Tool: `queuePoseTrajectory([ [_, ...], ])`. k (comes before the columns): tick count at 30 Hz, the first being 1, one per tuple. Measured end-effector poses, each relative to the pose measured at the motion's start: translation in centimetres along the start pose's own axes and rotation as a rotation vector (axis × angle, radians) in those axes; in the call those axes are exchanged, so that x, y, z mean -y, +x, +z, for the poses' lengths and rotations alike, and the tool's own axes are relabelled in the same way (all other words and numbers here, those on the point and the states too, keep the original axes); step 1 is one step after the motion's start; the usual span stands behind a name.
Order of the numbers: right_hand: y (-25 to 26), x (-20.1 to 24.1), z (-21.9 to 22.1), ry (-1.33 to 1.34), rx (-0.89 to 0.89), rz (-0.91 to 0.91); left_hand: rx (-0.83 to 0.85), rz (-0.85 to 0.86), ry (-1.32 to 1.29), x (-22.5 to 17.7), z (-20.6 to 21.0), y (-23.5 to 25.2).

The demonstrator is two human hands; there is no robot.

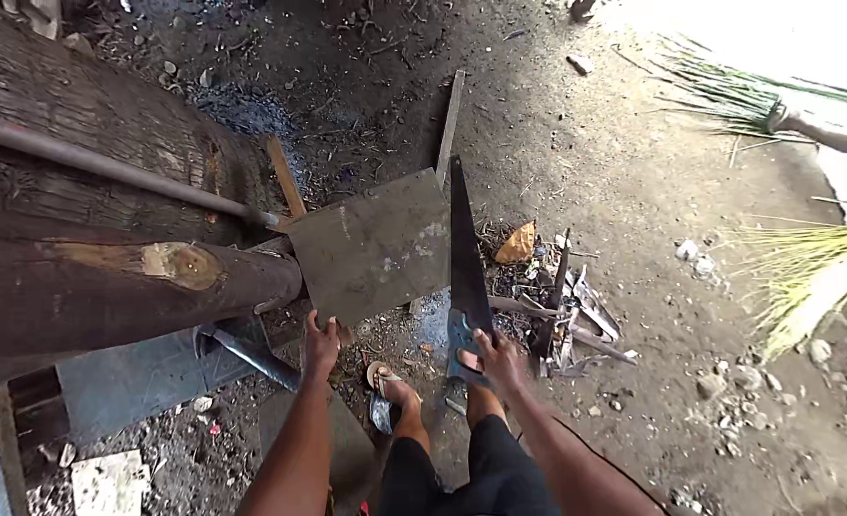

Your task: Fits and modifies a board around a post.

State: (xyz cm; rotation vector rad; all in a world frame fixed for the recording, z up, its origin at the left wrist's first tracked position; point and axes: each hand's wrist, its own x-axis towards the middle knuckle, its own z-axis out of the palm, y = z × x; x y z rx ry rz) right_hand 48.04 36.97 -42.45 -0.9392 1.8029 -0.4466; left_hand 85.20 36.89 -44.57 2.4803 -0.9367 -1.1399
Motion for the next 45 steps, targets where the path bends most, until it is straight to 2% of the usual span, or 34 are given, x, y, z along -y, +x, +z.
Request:
queuePoseTrajectory([
  [2,-1.1,-0.6,2.2,-0.013,0.047,-0.025,0.042,0.006,-0.072,0.3,-0.5,0.8],
  [5,-2.8,-1.3,3.2,-0.307,0.261,-0.032,0.066,-0.023,-0.091,1.2,-0.6,1.4],
  [6,-2.8,-1.4,3.1,-0.330,0.280,-0.042,0.075,-0.028,-0.076,1.4,-0.6,1.7],
  [8,-2.5,-1.2,2.9,-0.209,0.211,-0.036,0.102,-0.025,-0.014,1.5,-1.0,1.8],
  [11,-1.7,-1.3,4.3,0.041,0.017,0.026,0.140,-0.022,0.087,1.5,-1.6,1.4],
  [14,-2.0,-2.2,5.7,0.010,0.097,0.026,0.140,-0.018,0.096,1.7,-1.4,1.5],
  [16,-2.0,-2.4,5.0,0.000,0.117,0.028,0.145,-0.021,0.095,1.8,-1.2,1.5],
  [19,-1.5,-1.0,2.6,0.155,0.017,0.020,0.137,-0.036,0.104,1.2,-1.4,1.3],
  [23,-1.1,0.6,2.8,0.478,-0.126,0.030,0.138,-0.017,0.098,1.2,-1.0,1.2],
  [25,-0.8,-0.1,3.3,0.355,-0.028,0.005,0.142,-0.014,0.082,1.0,-1.1,1.0],
  [29,-0.9,-1.8,3.1,-0.213,0.290,-0.032,0.111,-0.018,0.021,0.7,-1.2,0.2],
  [32,-1.6,-1.6,1.6,-0.352,0.385,-0.069,0.016,0.006,0.038,0.8,-0.8,-1.2],
  [38,-2.3,-4.3,-3.9,-0.004,0.311,-0.025,-0.080,0.072,0.204,-1.5,1.0,-3.9],
  [42,-0.7,-5.9,-8.7,0.270,0.126,0.071,-0.103,0.183,0.247,-6.8,3.1,-4.1],
  [45,1.8,-6.9,-12.8,0.339,-0.002,0.148,-0.074,0.280,0.307,-12.0,6.5,-3.8],
])
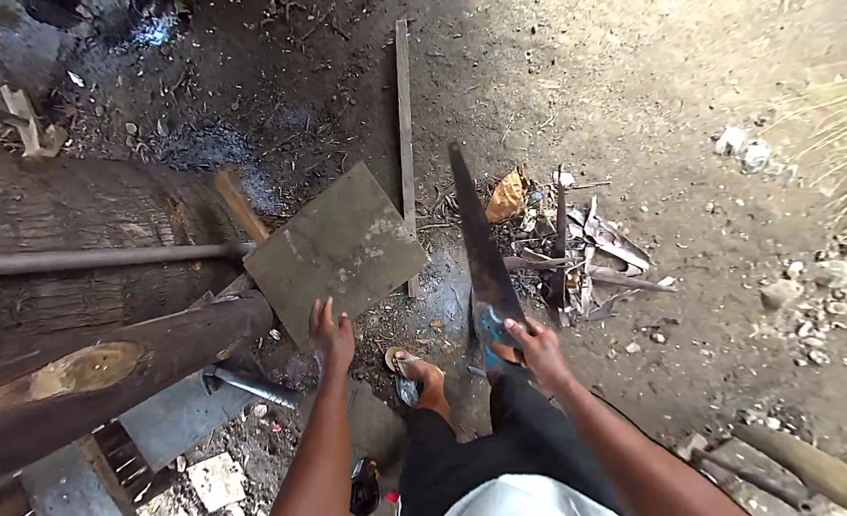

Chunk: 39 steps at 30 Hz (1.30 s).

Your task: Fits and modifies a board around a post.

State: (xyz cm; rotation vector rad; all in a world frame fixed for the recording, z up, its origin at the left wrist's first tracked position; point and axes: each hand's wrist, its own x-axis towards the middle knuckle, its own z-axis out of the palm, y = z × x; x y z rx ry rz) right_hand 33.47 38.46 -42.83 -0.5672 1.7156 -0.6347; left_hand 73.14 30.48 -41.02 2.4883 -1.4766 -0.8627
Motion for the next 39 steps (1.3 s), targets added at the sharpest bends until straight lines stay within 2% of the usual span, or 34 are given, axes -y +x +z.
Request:
queuePoseTrajectory([
  [2,2.0,0.1,-2.9,0.023,-0.071,0.044,0.014,0.021,0.016,-4.5,1.8,1.5],
  [7,5.1,-1.4,-10.9,0.011,-0.181,0.153,-0.022,-0.061,0.018,-16.2,7.1,5.1],
  [11,5.8,-2.9,-16.8,-0.102,-0.206,0.209,-0.066,-0.210,0.152,-22.4,10.9,9.0],
  [14,6.0,-4.6,-19.9,-0.135,-0.217,0.246,-0.073,-0.307,0.313,-22.9,12.2,11.4],
  [16,6.2,-5.6,-21.2,-0.149,-0.212,0.263,-0.104,-0.306,0.339,-23.1,11.5,11.3],
  [18,6.3,-6.1,-22.0,-0.167,-0.202,0.277,-0.178,-0.217,0.261,-23.3,9.1,10.1],
  [21,6.5,-6.2,-22.6,-0.188,-0.180,0.288,-0.248,-0.034,0.003,-22.3,3.4,7.5],
  [23,6.7,-6.2,-22.5,-0.200,-0.153,0.284,-0.248,-0.049,-0.054,-22.0,-0.2,5.6],
  [25,7.4,-5.9,-22.1,-0.207,-0.125,0.263,-0.227,-0.090,-0.049,-22.3,-2.0,4.7],
  [27,7.9,-5.0,-21.4,-0.212,-0.093,0.242,-0.184,-0.080,-0.010,-22.6,-0.9,5.0],
  [29,8.2,-3.6,-20.7,-0.219,-0.063,0.230,-0.134,-0.058,0.085,-22.3,2.5,6.4],
  [32,8.5,-2.0,-20.2,-0.231,-0.041,0.173,-0.073,-0.179,0.268,-21.9,9.6,8.7],
  [34,8.4,-0.9,-20.5,-0.240,-0.039,0.122,-0.091,-0.278,0.397,-22.2,13.2,10.1],
  [36,7.8,0.0,-21.3,-0.260,-0.033,0.088,-0.114,-0.320,0.437,-22.3,14.3,10.4],
  [39,7.1,1.0,-21.8,-0.252,-0.020,0.052,-0.047,-0.279,0.345,-21.5,12.0,9.9],
])
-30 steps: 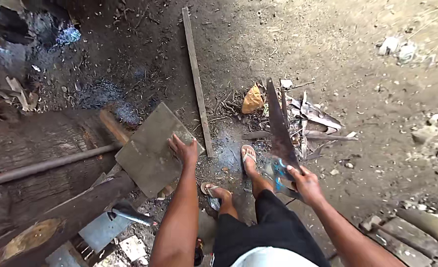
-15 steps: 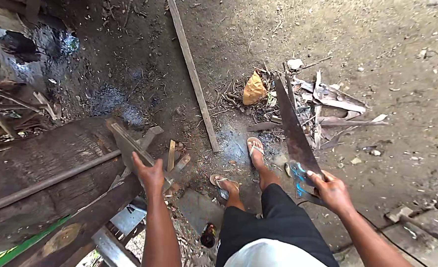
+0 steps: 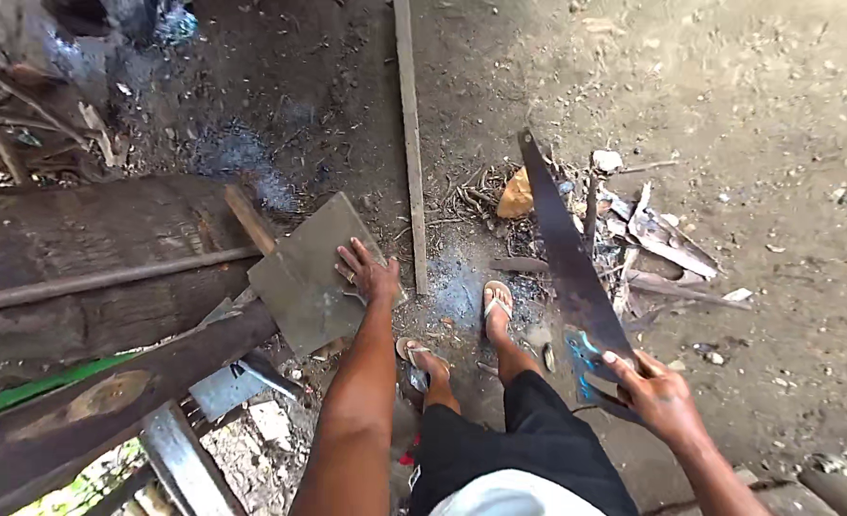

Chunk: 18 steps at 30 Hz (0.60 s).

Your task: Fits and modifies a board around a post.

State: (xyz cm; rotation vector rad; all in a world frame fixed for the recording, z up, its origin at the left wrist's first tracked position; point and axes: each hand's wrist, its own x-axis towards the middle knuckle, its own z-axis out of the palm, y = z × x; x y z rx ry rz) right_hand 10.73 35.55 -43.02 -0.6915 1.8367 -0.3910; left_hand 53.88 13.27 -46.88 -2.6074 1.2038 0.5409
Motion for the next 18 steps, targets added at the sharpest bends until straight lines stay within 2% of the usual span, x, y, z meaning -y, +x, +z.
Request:
queuePoseTrajectory([
  [2,-0.1,0.6,-0.1,0.000,0.007,-0.027,0.045,0.070,-0.139,2.0,-1.5,0.1],
  [5,-0.2,2.7,0.9,-0.028,0.047,-0.073,0.134,0.142,-0.283,8.0,-1.9,-1.4],
  [9,-1.3,7.1,4.2,-0.090,0.106,-0.146,0.285,0.077,-0.363,16.4,0.3,-7.7],
  [14,-3.9,13.1,11.7,-0.183,0.285,-0.289,0.695,-0.068,-0.587,25.2,3.5,-15.2],
  [16,-5.0,14.8,15.5,-0.257,0.354,-0.355,0.741,-0.129,-0.656,28.7,5.1,-17.4],
  [18,-6.1,16.2,19.8,-0.345,0.402,-0.404,0.707,-0.229,-0.744,32.0,6.4,-18.6],
])
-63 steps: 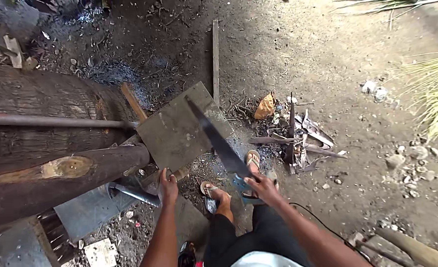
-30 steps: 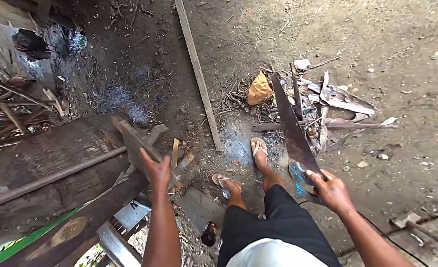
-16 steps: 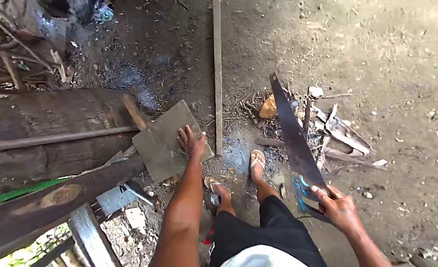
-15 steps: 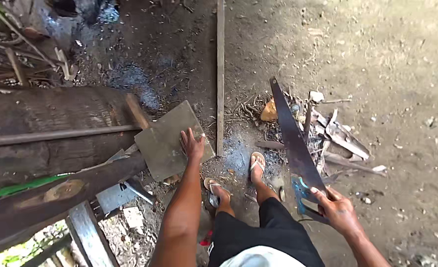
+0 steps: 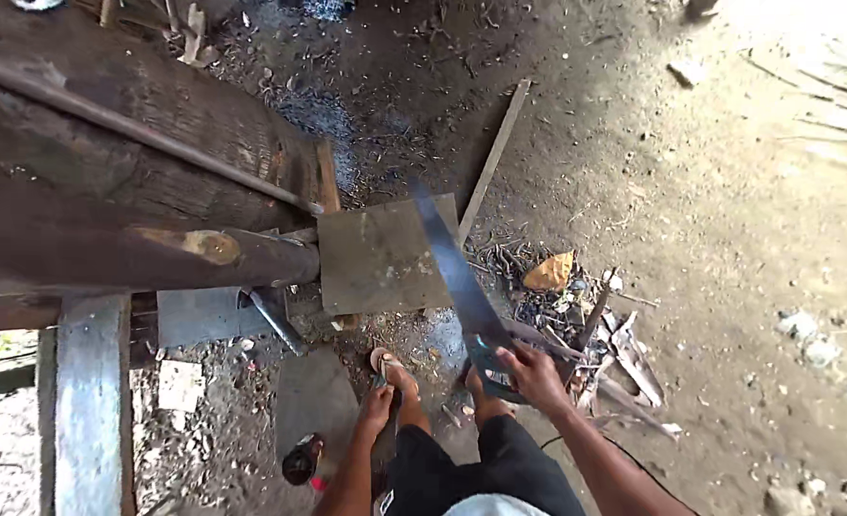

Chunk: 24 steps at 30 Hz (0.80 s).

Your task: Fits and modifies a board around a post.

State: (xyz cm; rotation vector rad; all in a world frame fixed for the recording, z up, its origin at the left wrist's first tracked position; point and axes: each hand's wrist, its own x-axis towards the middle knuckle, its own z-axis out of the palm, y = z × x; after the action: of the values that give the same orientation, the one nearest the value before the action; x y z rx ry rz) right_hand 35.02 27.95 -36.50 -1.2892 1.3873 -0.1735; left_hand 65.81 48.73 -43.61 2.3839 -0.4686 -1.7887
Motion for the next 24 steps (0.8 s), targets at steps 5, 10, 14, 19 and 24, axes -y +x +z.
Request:
queuePoseTrajectory([
  [5,3.0,6.1,10.6,-0.124,0.133,0.027,-0.248,0.002,-0.291,6.2,-6.0,-1.2],
  [10,6.7,9.4,20.9,0.118,0.212,0.052,-0.450,0.091,-0.419,8.1,-13.8,-1.8],
  [14,10.1,10.6,26.2,0.081,0.199,0.067,-0.525,0.181,-0.552,5.9,-19.3,0.0],
  [19,10.9,12.3,28.8,-0.100,-0.007,0.147,-0.439,0.166,-0.833,3.1,-23.0,5.1],
  [24,9.5,13.7,28.1,-0.406,-0.004,0.145,-0.313,0.063,-0.872,2.3,-24.7,7.3],
])
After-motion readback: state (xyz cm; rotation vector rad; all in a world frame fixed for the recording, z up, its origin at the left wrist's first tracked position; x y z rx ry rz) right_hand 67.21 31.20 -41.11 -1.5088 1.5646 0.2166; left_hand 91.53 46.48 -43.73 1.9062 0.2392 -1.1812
